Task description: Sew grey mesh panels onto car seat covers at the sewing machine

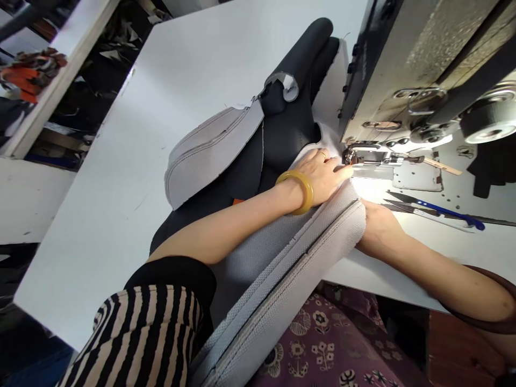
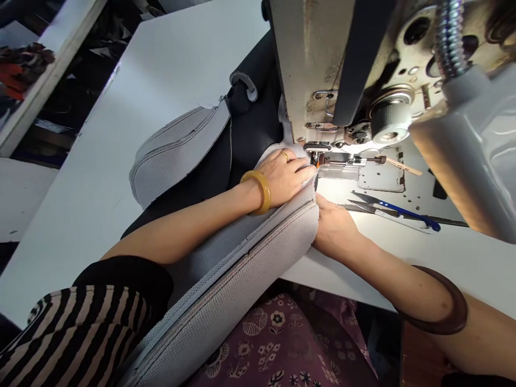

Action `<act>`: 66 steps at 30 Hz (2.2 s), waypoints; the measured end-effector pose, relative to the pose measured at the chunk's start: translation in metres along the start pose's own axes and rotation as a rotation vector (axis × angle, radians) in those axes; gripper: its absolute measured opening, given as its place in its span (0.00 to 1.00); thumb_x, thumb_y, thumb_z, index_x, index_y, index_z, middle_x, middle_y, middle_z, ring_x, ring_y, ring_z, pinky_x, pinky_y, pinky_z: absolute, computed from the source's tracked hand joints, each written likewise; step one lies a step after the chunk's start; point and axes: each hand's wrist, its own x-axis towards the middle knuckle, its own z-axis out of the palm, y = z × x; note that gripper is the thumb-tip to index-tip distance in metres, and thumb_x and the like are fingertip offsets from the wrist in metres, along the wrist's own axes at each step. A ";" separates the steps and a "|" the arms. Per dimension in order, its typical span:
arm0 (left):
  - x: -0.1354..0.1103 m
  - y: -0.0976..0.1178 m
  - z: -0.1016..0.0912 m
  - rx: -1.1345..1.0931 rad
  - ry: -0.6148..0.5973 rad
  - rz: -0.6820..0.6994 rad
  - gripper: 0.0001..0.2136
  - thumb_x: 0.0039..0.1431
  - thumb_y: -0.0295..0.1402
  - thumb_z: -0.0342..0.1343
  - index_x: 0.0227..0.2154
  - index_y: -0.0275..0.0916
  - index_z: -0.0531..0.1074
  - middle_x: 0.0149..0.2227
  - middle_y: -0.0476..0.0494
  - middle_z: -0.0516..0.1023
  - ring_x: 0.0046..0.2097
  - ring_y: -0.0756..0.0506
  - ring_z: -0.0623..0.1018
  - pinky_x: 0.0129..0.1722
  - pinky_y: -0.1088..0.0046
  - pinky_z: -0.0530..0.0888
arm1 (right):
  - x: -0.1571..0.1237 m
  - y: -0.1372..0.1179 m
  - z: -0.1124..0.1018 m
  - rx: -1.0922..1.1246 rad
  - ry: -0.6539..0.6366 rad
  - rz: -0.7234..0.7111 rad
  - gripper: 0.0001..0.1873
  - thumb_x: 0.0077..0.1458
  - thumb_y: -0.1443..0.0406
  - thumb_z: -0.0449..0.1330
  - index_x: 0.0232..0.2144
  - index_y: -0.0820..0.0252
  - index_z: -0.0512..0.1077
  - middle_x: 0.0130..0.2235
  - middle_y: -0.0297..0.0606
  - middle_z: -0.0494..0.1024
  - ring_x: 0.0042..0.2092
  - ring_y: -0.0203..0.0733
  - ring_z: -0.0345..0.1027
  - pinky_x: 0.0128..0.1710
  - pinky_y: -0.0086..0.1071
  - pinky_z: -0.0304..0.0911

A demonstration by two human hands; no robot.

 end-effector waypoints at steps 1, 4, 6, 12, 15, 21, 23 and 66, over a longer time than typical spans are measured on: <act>0.000 0.000 0.000 0.000 0.011 0.005 0.16 0.68 0.32 0.44 0.53 0.42 0.71 0.50 0.41 0.76 0.51 0.40 0.72 0.51 0.59 0.66 | -0.003 0.002 -0.001 0.021 -0.001 0.001 0.16 0.53 0.76 0.48 0.18 0.55 0.62 0.21 0.35 0.68 0.30 0.39 0.63 0.26 0.29 0.59; -0.001 0.000 0.000 0.008 0.024 0.021 0.15 0.67 0.32 0.44 0.50 0.42 0.72 0.51 0.40 0.76 0.50 0.41 0.73 0.50 0.59 0.66 | -0.009 0.009 -0.003 0.057 -0.061 0.134 0.09 0.53 0.69 0.52 0.21 0.56 0.63 0.26 0.39 0.69 0.34 0.42 0.64 0.29 0.31 0.61; -0.002 0.000 0.000 0.014 0.009 0.028 0.14 0.67 0.31 0.45 0.49 0.42 0.73 0.52 0.39 0.75 0.51 0.39 0.72 0.50 0.59 0.66 | -0.012 0.013 -0.004 0.029 -0.111 0.325 0.04 0.52 0.66 0.53 0.26 0.57 0.66 0.30 0.43 0.70 0.35 0.44 0.63 0.32 0.34 0.62; -0.003 0.000 0.005 0.010 0.055 0.015 0.14 0.66 0.31 0.45 0.46 0.40 0.74 0.52 0.39 0.75 0.53 0.38 0.72 0.51 0.59 0.66 | -0.010 0.019 0.000 0.042 -0.184 0.526 0.20 0.52 0.61 0.53 0.47 0.64 0.67 0.47 0.54 0.73 0.46 0.54 0.65 0.44 0.45 0.64; -0.003 0.001 0.006 0.006 0.074 0.008 0.14 0.66 0.31 0.45 0.46 0.39 0.75 0.51 0.39 0.76 0.53 0.39 0.72 0.51 0.60 0.65 | -0.009 0.020 0.000 0.065 -0.187 0.522 0.20 0.52 0.61 0.53 0.47 0.64 0.67 0.51 0.55 0.73 0.48 0.54 0.65 0.45 0.44 0.64; -0.003 0.002 0.006 0.002 0.052 -0.009 0.15 0.66 0.31 0.45 0.47 0.37 0.75 0.51 0.39 0.76 0.53 0.39 0.72 0.51 0.61 0.65 | -0.006 0.024 0.000 0.169 -0.207 0.470 0.20 0.54 0.61 0.53 0.48 0.62 0.66 0.56 0.52 0.71 0.51 0.55 0.66 0.47 0.47 0.65; -0.003 0.002 0.007 -0.006 0.056 -0.008 0.15 0.66 0.31 0.45 0.47 0.37 0.75 0.52 0.39 0.76 0.53 0.39 0.72 0.51 0.61 0.65 | -0.007 0.024 0.000 0.129 -0.199 0.472 0.18 0.54 0.62 0.53 0.47 0.63 0.67 0.54 0.53 0.73 0.51 0.54 0.66 0.48 0.46 0.64; 0.000 -0.004 0.014 -0.002 0.147 0.035 0.13 0.65 0.30 0.47 0.44 0.39 0.76 0.49 0.40 0.78 0.50 0.39 0.75 0.50 0.58 0.67 | -0.005 0.023 -0.002 -0.129 -0.276 0.386 0.18 0.54 0.60 0.51 0.43 0.62 0.71 0.53 0.48 0.74 0.45 0.51 0.65 0.36 0.39 0.57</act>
